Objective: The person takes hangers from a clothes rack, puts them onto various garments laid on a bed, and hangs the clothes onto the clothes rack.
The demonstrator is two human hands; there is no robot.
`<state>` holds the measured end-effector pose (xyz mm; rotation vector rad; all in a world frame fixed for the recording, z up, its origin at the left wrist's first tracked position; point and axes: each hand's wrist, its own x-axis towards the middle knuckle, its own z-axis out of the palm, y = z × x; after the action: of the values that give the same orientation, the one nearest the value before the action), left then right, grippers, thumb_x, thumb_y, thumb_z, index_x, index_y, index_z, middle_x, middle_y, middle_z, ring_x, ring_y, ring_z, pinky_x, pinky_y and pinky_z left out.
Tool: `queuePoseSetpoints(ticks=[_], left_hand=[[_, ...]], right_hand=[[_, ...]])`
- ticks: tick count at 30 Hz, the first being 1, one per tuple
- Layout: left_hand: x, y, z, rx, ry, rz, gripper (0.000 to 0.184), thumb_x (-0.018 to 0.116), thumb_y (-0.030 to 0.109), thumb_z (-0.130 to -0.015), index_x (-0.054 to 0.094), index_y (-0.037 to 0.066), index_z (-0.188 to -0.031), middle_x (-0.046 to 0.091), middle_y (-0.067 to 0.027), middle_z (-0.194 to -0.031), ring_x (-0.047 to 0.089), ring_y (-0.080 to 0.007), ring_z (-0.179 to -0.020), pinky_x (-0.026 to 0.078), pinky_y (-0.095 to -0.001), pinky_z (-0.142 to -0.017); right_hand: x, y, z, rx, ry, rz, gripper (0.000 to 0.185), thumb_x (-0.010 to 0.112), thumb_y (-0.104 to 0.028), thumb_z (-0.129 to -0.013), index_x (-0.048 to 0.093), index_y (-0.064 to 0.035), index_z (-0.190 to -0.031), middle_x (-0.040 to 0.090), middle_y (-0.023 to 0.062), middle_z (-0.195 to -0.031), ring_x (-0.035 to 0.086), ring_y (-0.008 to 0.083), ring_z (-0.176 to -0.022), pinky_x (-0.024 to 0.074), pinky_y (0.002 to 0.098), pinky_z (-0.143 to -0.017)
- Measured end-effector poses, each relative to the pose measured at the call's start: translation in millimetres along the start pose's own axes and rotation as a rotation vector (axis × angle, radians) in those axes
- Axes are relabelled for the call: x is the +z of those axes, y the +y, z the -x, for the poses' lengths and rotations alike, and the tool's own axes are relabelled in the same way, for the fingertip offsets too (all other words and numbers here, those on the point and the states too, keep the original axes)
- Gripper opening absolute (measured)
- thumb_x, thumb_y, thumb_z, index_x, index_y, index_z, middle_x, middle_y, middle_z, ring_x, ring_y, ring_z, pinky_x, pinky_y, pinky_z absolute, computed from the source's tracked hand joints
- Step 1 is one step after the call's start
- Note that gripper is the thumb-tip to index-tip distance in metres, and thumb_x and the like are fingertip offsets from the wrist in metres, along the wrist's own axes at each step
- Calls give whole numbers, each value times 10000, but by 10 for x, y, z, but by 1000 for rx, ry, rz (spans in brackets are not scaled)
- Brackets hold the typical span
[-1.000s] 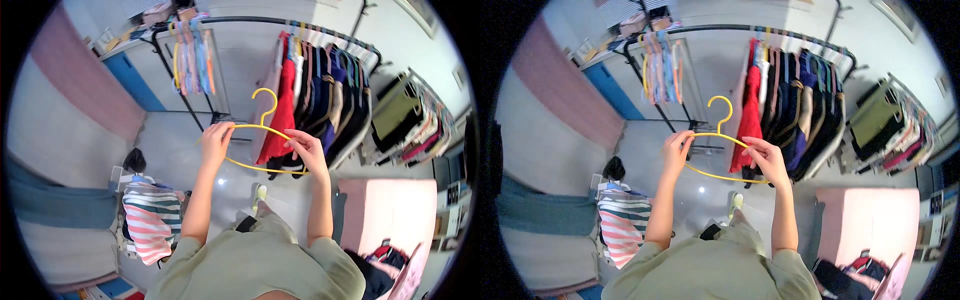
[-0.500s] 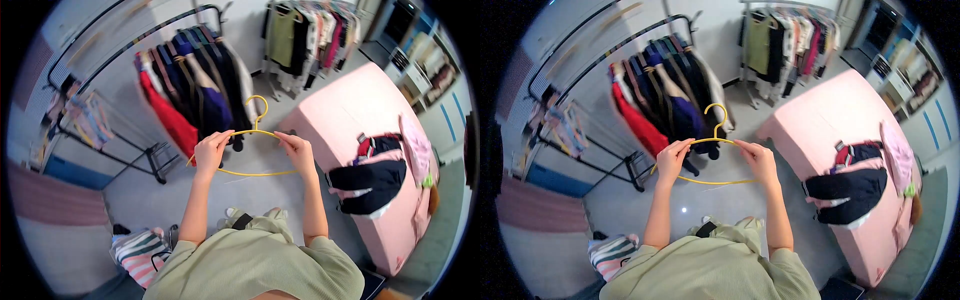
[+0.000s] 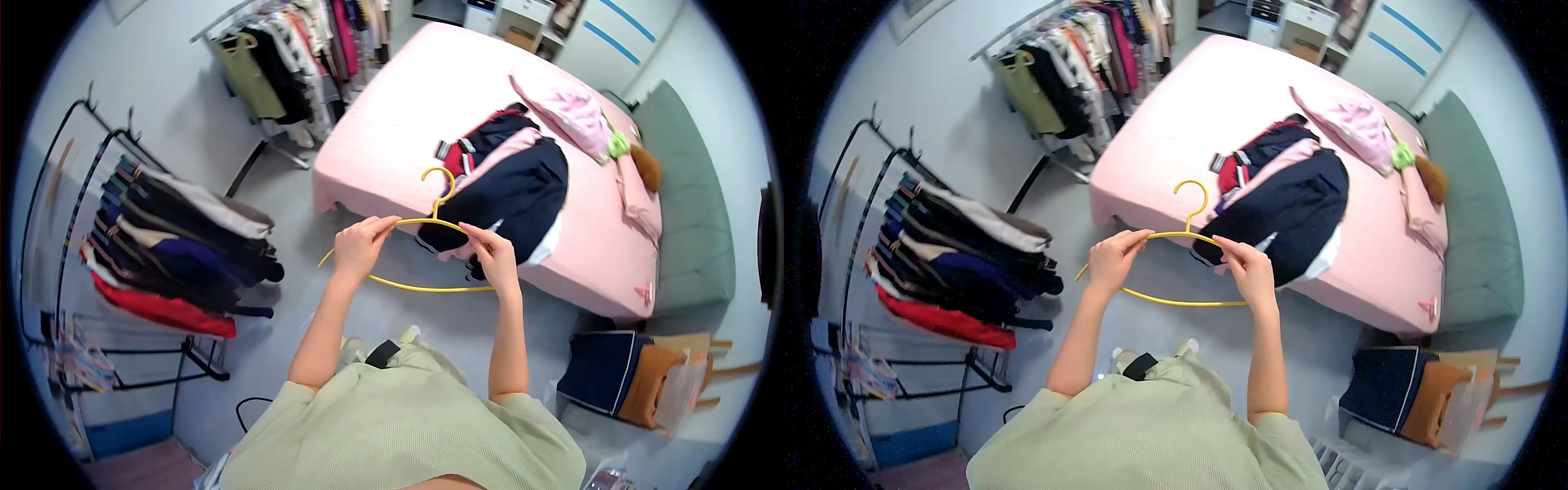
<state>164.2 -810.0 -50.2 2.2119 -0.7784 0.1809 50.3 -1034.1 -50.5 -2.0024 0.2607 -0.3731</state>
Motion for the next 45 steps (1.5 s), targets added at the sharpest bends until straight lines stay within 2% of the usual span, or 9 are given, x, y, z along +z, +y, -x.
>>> queuePoseSetpoints(ticks=[3,6,13,20,28,33,41,42,45], left_hand=[[378,233,-214,47,-110,9,186,562,189,-828,658,202,-987,629,14,-746,613,-172,-644,454,-296,-541],[759,376,-379,114,-214,40,203,567,175,-818,659,206,-996,638,13,-755,622,-154,-648,458,-282,-546],[1503,595,-858,285,-363,123,166,600,210,-787,670,202,-937,614,-4,-730,607,-227,-645,468,-336,-534],[2193,541,-1717,395,-442,334,147,602,199,-799,683,137,-905,644,-47,-778,623,-242,-689,481,-337,-574],[2778,282,-2707,359,-627,326,218,587,161,-794,664,157,-998,673,-4,-803,646,-162,-702,489,-275,-590],[3032,155,-2899,357,-668,388,173,602,215,-816,669,130,-951,659,-67,-834,639,-219,-711,491,-306,-609],[3773,-71,-2873,86,-826,488,165,550,178,-849,640,94,-960,624,-84,-828,615,-254,-728,485,-338,-658],[3850,-62,-2913,34,-921,465,211,554,161,-838,609,81,-1025,592,-112,-932,591,-279,-824,473,-345,-738],[4231,-138,-2928,231,-631,379,287,579,149,-809,568,62,-1083,542,-136,-1061,538,-314,-958,438,-369,-826]], right_hand=[[-341,175,85,24,93,18,267,527,-53,-841,636,-78,-1083,646,90,-773,603,97,-649,444,217,-588],[-546,299,128,102,136,31,226,539,-94,-866,640,-56,-1065,623,32,-745,521,59,-628,399,202,-547],[-753,639,-77,281,252,248,254,566,-314,-849,662,-110,-965,640,97,-701,616,209,-586,458,305,-541],[-917,1198,-896,447,460,271,255,514,-332,-876,667,-130,-910,640,74,-674,628,247,-621,465,342,-557],[-1027,1613,-1879,521,584,337,205,509,-249,-877,656,-122,-942,631,131,-715,611,305,-664,467,379,-585],[-969,1908,-2022,597,630,281,198,528,-234,-865,656,-114,-957,633,144,-743,612,306,-671,467,374,-593],[-1134,2466,-2049,741,598,528,225,527,-213,-847,615,-147,-1043,598,127,-620,601,319,-641,459,425,-607],[-1189,2530,-2042,744,606,509,228,530,-216,-843,615,-140,-1041,610,134,-647,604,319,-652,460,427,-613],[-1375,2816,-2029,807,613,494,226,526,-213,-846,616,-135,-1038,613,142,-665,605,318,-658,462,424,-615]])
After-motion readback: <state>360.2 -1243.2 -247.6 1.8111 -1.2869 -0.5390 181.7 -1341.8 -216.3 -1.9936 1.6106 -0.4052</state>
